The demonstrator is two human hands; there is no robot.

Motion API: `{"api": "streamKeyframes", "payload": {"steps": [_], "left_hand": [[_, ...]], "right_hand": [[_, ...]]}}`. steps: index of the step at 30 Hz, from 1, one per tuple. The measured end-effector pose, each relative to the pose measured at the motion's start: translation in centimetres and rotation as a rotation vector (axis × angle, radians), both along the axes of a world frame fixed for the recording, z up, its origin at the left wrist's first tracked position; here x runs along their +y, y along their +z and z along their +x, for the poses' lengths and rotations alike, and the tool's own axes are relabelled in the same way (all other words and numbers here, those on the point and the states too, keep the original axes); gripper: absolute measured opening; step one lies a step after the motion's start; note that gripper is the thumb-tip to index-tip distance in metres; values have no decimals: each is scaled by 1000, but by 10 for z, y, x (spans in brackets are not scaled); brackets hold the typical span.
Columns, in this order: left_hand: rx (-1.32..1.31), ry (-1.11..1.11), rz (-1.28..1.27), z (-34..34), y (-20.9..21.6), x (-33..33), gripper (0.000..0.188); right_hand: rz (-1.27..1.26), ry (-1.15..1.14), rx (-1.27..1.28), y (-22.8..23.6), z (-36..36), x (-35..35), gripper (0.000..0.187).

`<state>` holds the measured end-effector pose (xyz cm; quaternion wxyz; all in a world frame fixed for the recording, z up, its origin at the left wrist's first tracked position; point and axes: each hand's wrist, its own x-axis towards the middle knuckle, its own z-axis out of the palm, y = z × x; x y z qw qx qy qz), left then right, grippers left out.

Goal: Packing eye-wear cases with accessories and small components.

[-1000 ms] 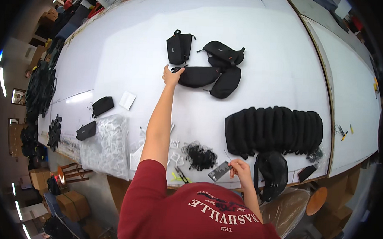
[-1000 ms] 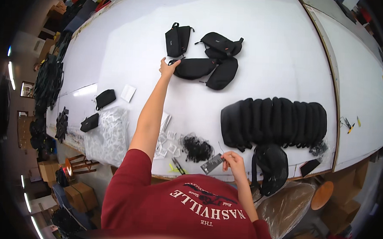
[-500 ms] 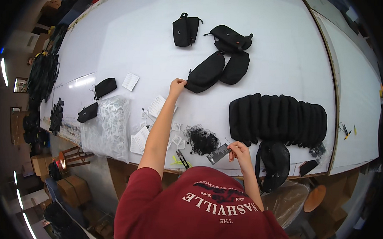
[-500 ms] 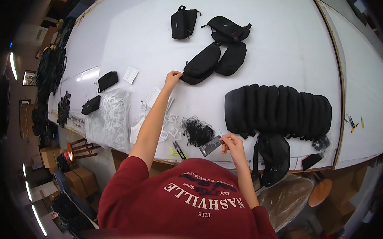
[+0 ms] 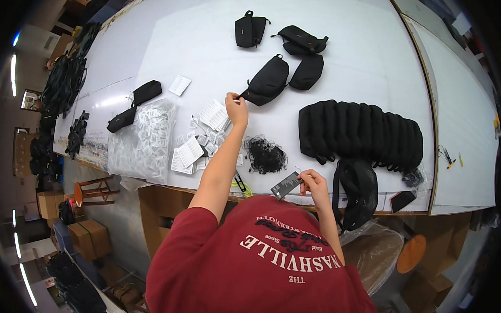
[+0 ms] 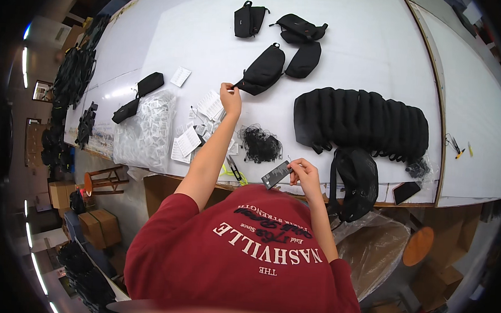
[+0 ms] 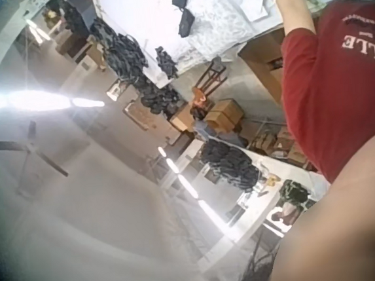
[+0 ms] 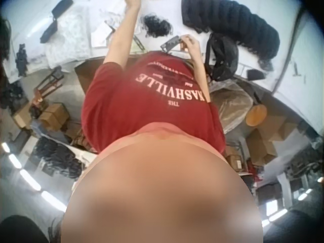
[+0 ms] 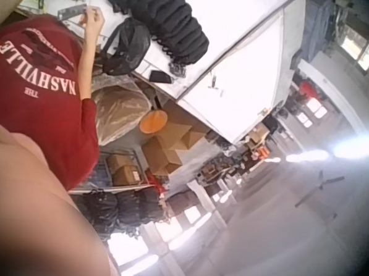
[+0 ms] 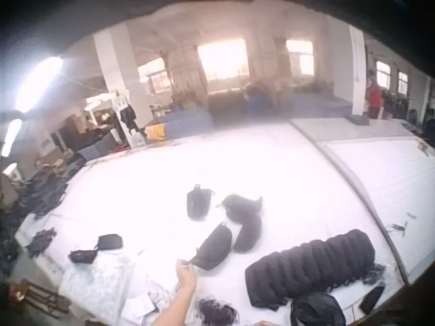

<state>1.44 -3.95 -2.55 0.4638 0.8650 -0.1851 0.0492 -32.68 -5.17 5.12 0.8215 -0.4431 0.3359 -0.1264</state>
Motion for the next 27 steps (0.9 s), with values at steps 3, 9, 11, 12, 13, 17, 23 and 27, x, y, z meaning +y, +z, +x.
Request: {"api": "streamKeyframes", "payload": {"steps": [3, 9, 11, 12, 13, 17, 23, 27], "left_hand": [[110, 265, -483, -9, 21, 0, 16], [77, -1, -341, -26, 50, 23, 9], [-51, -212, -206, -39, 50, 39, 9], [-190, -303, -91, -49, 48, 48, 8], [-110, -408, -69, -60, 47, 58, 10], [564, -689, 64, -114, 69, 91, 17], [767, -872, 128, -158, 101, 104, 16], [1030, -837, 27, -164, 113, 101, 19]], "right_hand": [[10, 11, -13, -2, -1, 4, 17], [17, 77, -30, 1, 1, 10, 17], [-5, 79, -57, 3, 2, 11, 18], [4, 77, -54, 4, 2, 9, 18], [-16, 84, -54, 5, 2, 9, 18], [-184, 63, 12, -1, 3, 8, 17], [-731, 95, 188, 20, 15, 12, 15], [-849, 162, 282, 36, 11, 15, 15]]}}
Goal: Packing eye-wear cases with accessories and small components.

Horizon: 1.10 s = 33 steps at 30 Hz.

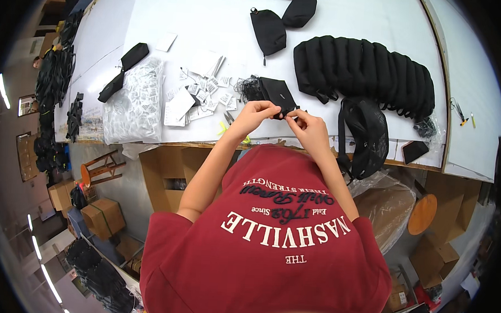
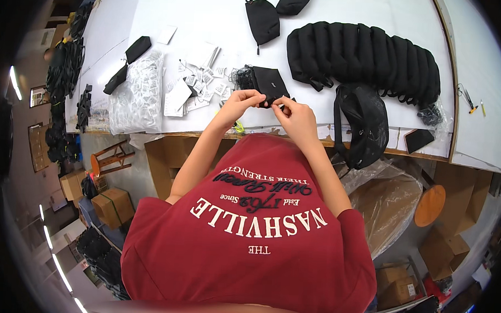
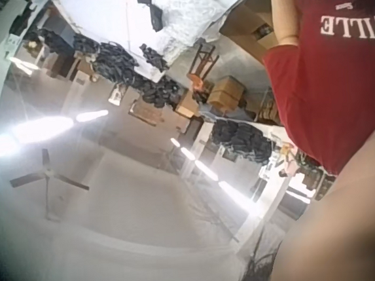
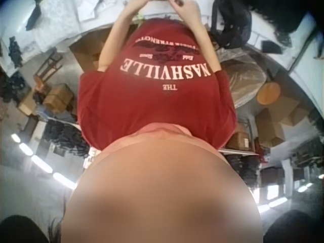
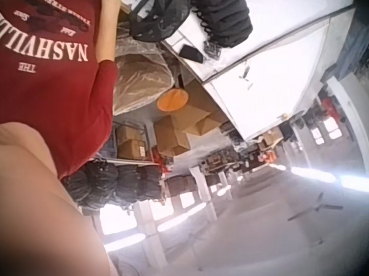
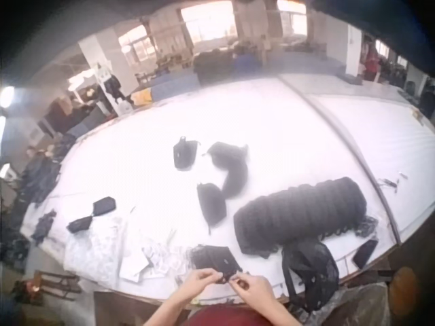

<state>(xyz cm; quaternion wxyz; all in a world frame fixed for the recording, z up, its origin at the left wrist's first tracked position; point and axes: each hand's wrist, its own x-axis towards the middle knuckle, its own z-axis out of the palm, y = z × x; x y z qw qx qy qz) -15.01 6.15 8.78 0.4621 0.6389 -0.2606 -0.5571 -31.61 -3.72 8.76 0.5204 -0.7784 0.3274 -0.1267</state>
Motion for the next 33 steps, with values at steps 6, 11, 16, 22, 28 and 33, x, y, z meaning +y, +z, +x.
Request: {"api": "streamKeyframes", "payload": {"steps": [6, 11, 16, 22, 28, 33], "left_hand": [[89, 91, -18, -17, 13, 4, 19], [-84, 48, 67, -21, 14, 6, 14], [-370, 289, -157, -33, 9, 4, 9], [3, 335, -301, -35, 45, -2, 11], [139, 260, -229, -48, 63, -13, 12], [31, 298, -152, -53, 63, -14, 12]], "right_hand": [[24, -19, -66, -2, -8, 3, 14], [-6, -10, -100, -5, -11, 8, 16], [410, -131, -232, -8, -10, -2, 17], [716, -92, -500, 28, -25, -16, 9], [786, -54, -623, 30, -22, -12, 11], [744, -59, -641, 33, -22, -8, 11]]}}
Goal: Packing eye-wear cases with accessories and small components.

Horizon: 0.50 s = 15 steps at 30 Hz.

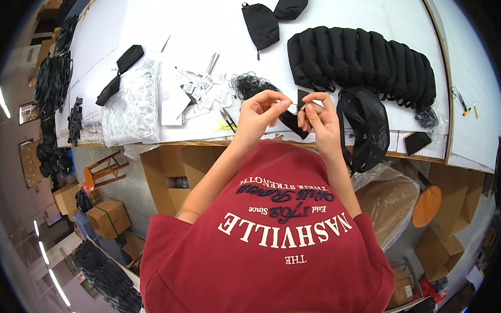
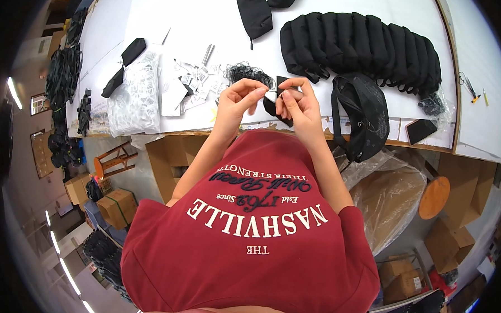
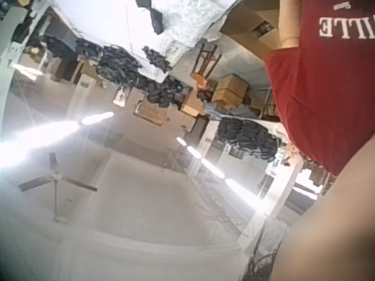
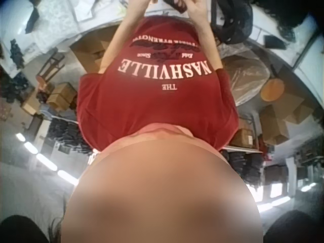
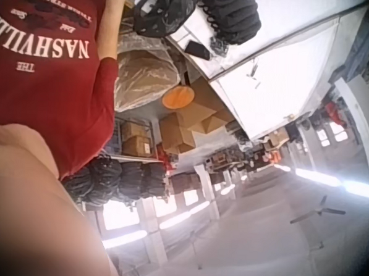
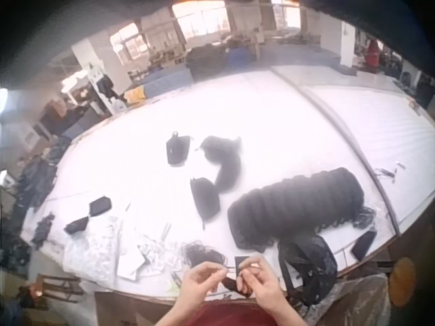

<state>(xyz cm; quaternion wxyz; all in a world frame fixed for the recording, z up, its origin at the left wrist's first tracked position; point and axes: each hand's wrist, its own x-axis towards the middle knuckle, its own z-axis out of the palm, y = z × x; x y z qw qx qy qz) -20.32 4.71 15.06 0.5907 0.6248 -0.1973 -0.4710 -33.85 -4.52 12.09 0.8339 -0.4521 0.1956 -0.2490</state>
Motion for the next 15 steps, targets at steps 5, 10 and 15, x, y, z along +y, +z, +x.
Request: {"api": "streamKeyframes", "payload": {"steps": [5, 10, 15], "left_hand": [[-68, -65, -16, 1, 6, 3, 10], [-43, -42, -11, -2, 9, 1, 9], [-47, -64, 2, -1, 10, 2, 9]], "right_hand": [[-153, -35, 26, 13, 1, 1, 13], [-139, -27, 7, 14, 4, 3, 12], [-138, -47, -9, 14, 6, 4, 11]]}}
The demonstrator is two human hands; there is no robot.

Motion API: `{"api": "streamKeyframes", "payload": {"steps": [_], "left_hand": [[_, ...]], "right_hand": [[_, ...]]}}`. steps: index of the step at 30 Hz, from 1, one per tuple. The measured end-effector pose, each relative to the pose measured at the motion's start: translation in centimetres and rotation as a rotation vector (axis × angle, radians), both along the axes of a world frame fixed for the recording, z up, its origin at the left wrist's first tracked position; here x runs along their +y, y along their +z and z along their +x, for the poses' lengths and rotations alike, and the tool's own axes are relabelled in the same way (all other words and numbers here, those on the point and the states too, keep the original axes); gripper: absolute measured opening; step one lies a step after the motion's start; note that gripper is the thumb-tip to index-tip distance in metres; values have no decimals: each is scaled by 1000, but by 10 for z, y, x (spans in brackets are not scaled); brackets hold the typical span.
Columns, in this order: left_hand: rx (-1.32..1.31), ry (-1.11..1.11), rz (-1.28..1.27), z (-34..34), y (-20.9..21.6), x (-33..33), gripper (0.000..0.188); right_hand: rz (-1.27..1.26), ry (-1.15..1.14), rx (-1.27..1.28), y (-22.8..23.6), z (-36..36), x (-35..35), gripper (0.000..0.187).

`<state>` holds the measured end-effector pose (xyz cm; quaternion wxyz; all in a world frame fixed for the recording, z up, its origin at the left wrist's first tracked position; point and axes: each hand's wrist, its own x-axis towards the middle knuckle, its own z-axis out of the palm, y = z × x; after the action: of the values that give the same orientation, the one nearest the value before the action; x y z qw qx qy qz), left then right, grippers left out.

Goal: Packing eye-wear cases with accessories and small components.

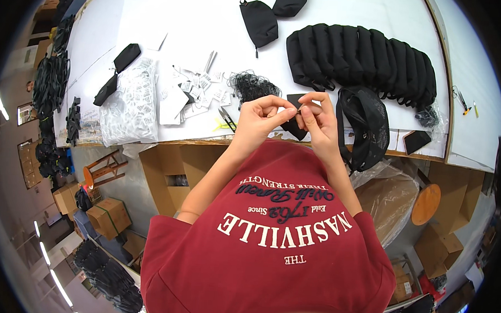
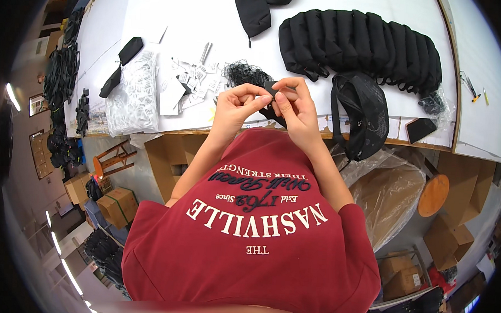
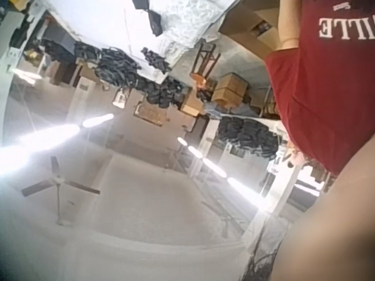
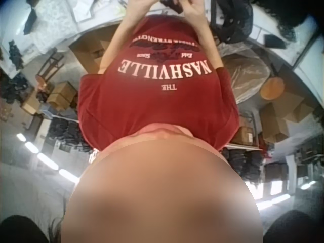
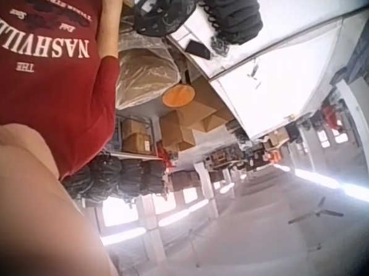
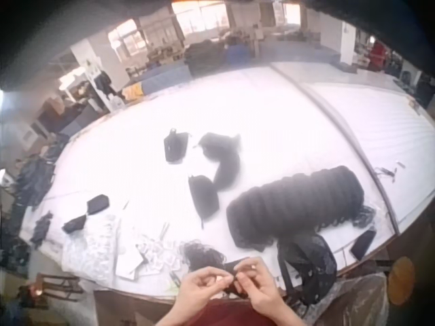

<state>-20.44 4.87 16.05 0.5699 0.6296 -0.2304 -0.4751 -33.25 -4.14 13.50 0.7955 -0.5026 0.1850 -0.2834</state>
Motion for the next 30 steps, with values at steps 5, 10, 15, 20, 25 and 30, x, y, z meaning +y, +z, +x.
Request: {"api": "streamKeyframes", "payload": {"steps": [5, 10, 15, 20, 25, 30], "left_hand": [[-3, -47, 31, 0, 2, 0, 13], [52, -191, 23, 15, -1, 3, 13], [106, -253, -17, 13, -1, 4, 13], [-250, -377, 86, 2, -5, 15, 14], [-524, -680, -94, -28, -4, 15, 12], [-440, -630, -301, -24, -9, 16, 8]], "right_hand": [[-273, -82, 118, -1, 1, 1, 9], [-141, 122, 106, 5, -5, -9, 8], [203, 327, -35, 7, -5, -8, 9], [-61, 330, 183, -6, 8, -39, 15], [-895, 589, 797, -49, 30, -30, 37], [-902, 825, 897, -63, 16, -41, 34]]}}
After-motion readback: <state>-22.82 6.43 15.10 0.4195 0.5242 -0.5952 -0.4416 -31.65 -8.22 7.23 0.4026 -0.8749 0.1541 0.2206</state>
